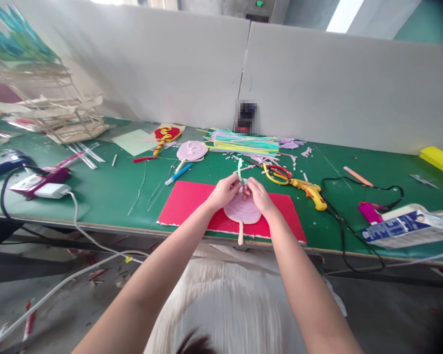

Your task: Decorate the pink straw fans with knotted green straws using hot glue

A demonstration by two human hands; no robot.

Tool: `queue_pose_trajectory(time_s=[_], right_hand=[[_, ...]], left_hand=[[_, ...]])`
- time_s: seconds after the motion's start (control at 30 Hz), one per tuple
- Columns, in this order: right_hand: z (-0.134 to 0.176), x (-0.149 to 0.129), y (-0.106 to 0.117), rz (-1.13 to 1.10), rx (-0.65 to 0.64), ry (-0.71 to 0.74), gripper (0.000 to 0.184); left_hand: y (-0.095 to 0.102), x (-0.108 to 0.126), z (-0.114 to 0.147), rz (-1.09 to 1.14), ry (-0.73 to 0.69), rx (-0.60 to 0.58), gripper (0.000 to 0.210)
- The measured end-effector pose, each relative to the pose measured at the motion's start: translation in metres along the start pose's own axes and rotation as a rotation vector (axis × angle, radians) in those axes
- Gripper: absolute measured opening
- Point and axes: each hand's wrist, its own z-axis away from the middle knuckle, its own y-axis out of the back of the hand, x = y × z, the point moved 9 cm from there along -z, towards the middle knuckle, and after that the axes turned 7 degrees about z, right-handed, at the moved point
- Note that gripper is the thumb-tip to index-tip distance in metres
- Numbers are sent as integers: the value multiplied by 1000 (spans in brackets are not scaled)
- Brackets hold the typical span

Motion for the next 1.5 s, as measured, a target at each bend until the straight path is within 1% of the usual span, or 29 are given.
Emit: queue_pose_trajectory(time_s=[0.37, 0.43, 0.53, 0.67, 0.77, 0.87, 0.93, 1.0, 1.07, 1.13, 1.2, 1.3, 1.4, 1.5], right_hand=[[-1, -1, -1, 43, 1, 46, 39], [0, -1, -1, 30, 4, 45, 39], [0, -2, 1, 0, 33, 44, 40], [2, -5, 3, 17, 51, 44, 39], [2, -4, 2, 41, 41, 43, 38], [2, -3, 8, 99, 95, 59, 37], [2, -2, 13, 140, 149, 61, 37], [2, -2, 16, 150, 175, 58, 37], [2, -3, 15, 139, 169, 59, 36], [3, -5, 13, 157, 156, 67, 35], [4, -9, 12, 207, 157, 80, 35], [6, -13, 12, 248, 147, 95, 35], [7, -15, 9, 245, 106, 109, 31], [8, -16, 8, 259, 72, 116, 29]], left_hand=[[0, -2, 0, 20, 12, -5, 12], [0, -3, 0, 46, 30, -6, 12], [-2, -7, -1, 151, 77, -23, 10], [-8, -10, -1, 285, 136, -76, 17], [-8, -10, -1, 286, 145, -74, 26], [-6, -8, -1, 223, 122, -50, 29], [-8, -7, 0, 163, 103, -67, 24], [-8, -6, 1, 74, 71, -79, 15], [-5, -3, 1, -30, 13, -61, 10], [-2, 2, 1, -125, -52, -39, 12], [0, 6, 1, -199, -103, -43, 16], [2, 10, 1, -327, -146, -58, 21], [5, 14, 1, -464, -180, -56, 23], [7, 17, 2, -542, -214, -55, 24]])
